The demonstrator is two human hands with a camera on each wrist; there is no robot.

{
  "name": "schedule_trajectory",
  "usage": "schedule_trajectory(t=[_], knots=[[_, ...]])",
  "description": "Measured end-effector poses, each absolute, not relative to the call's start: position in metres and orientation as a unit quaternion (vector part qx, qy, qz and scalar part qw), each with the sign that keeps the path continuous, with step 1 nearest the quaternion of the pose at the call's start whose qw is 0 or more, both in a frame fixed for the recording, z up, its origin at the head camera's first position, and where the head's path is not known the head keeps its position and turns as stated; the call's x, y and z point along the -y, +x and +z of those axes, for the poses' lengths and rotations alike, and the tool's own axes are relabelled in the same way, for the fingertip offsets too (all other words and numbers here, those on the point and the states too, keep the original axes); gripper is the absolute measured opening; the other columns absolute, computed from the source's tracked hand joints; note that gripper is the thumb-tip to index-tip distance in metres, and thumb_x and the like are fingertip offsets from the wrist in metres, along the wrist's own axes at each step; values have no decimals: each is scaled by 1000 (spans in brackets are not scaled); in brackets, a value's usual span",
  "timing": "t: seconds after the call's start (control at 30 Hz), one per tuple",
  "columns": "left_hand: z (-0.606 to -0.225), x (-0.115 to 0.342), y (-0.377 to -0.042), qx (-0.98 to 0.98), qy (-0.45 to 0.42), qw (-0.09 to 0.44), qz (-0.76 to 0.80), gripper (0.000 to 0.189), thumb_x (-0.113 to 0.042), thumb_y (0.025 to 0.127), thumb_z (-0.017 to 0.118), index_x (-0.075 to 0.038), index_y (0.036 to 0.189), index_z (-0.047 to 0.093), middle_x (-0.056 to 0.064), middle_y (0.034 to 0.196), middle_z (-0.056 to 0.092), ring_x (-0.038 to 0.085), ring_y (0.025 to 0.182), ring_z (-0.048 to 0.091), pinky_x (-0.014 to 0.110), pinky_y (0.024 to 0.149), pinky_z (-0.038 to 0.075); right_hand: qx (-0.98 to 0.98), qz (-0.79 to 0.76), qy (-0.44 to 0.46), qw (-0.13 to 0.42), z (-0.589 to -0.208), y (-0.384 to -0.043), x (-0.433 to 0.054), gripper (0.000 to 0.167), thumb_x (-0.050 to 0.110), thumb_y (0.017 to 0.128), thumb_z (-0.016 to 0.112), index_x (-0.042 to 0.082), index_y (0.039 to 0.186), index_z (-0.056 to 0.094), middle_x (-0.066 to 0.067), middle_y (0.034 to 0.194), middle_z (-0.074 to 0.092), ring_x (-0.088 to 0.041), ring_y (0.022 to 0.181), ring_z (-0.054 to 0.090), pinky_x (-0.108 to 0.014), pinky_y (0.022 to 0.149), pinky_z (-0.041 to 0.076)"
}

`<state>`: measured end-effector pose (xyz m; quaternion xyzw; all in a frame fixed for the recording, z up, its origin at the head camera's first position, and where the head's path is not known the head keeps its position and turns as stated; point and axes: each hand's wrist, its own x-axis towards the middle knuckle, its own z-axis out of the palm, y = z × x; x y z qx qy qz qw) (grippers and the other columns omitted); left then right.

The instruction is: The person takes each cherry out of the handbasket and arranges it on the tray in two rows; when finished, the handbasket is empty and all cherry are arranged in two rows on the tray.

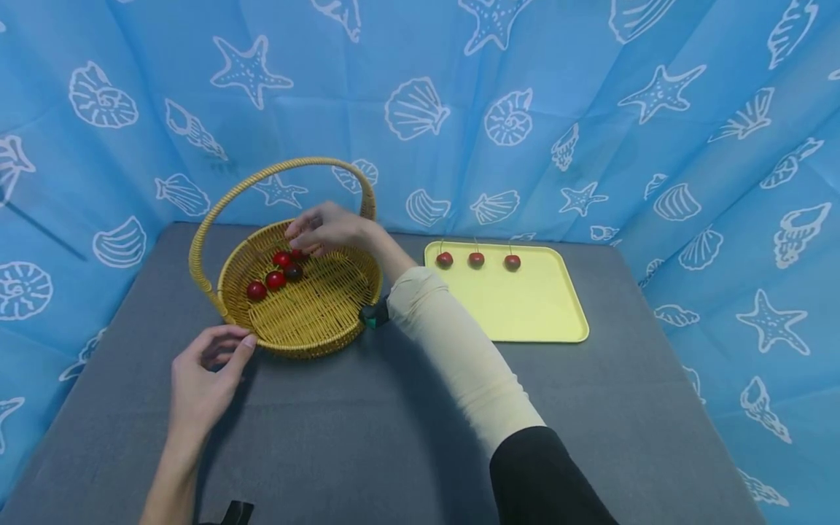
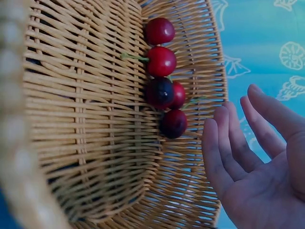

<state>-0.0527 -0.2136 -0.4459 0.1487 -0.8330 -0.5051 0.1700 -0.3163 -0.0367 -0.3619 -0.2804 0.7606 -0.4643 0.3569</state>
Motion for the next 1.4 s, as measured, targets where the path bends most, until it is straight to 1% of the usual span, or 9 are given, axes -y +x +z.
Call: schedule_trajectory(t=[0.2,0.3,0.37,0.63,0.9,1.13,1.27,1.33,1.4], knots=[[-447,214,-54,833,143,179,-504,20,-22,102,79,-11,118,76,-27,95,68,-8,84,67,11,66,54,-760,-467,-243,381,-371,-313,42,37,9,106,70,-2,141,65,-18,144,64,-42,134,67,-53,117,55],[-448,215,-55,832,144,178,-505,21,-22,102,78,-10,118,75,-28,95,67,-8,82,66,12,63,54,-766,-451,-229,397,-373,-309,44,38,11,107,69,0,143,65,-16,146,63,-41,135,67,-50,117,55],[-448,215,-54,833,147,175,-504,21,-22,102,78,-10,119,75,-28,95,67,-8,82,66,12,63,54,-763,-445,-222,412,-373,-305,44,39,10,107,68,-1,145,63,-19,148,62,-42,136,66,-50,118,54],[-446,214,-53,833,148,173,-504,22,-22,102,78,-9,119,75,-28,95,66,-8,82,66,14,60,55,-759,-418,-206,455,-374,-302,45,44,13,109,65,5,151,59,-14,155,56,-40,141,63,-50,120,53],[-447,214,-53,835,143,173,-503,22,-22,102,78,-9,120,75,-27,97,66,-8,86,65,12,63,55,-755,-409,-216,464,-372,-306,52,48,15,109,67,6,154,57,-16,156,56,-38,140,64,-49,119,54],[-449,215,-54,828,144,170,-514,23,-22,102,78,-8,120,74,-29,96,67,-9,85,65,12,62,55,-757,-385,-211,483,-369,-301,53,51,15,110,63,9,159,52,-16,164,50,-38,147,59,-48,122,51],[-449,216,-54,830,146,170,-511,23,-22,102,78,-9,120,74,-29,97,67,-10,88,65,9,68,53,-754,-386,-202,491,-370,-298,52,53,11,110,62,7,162,48,-17,163,52,-36,149,56,-46,124,50],[-449,215,-54,831,147,171,-508,23,-23,102,78,-9,120,74,-29,97,67,-10,88,65,9,70,53,-753,-387,-204,491,-370,-298,51,55,7,110,61,6,162,47,-18,161,54,-34,146,59,-46,124,50],[-448,215,-54,834,149,171,-503,22,-24,102,78,-10,119,74,-28,98,67,-10,89,65,8,71,53,-752,-390,-211,488,-372,-298,51,55,3,109,60,5,162,47,-19,160,54,-31,136,64,-46,124,50]])
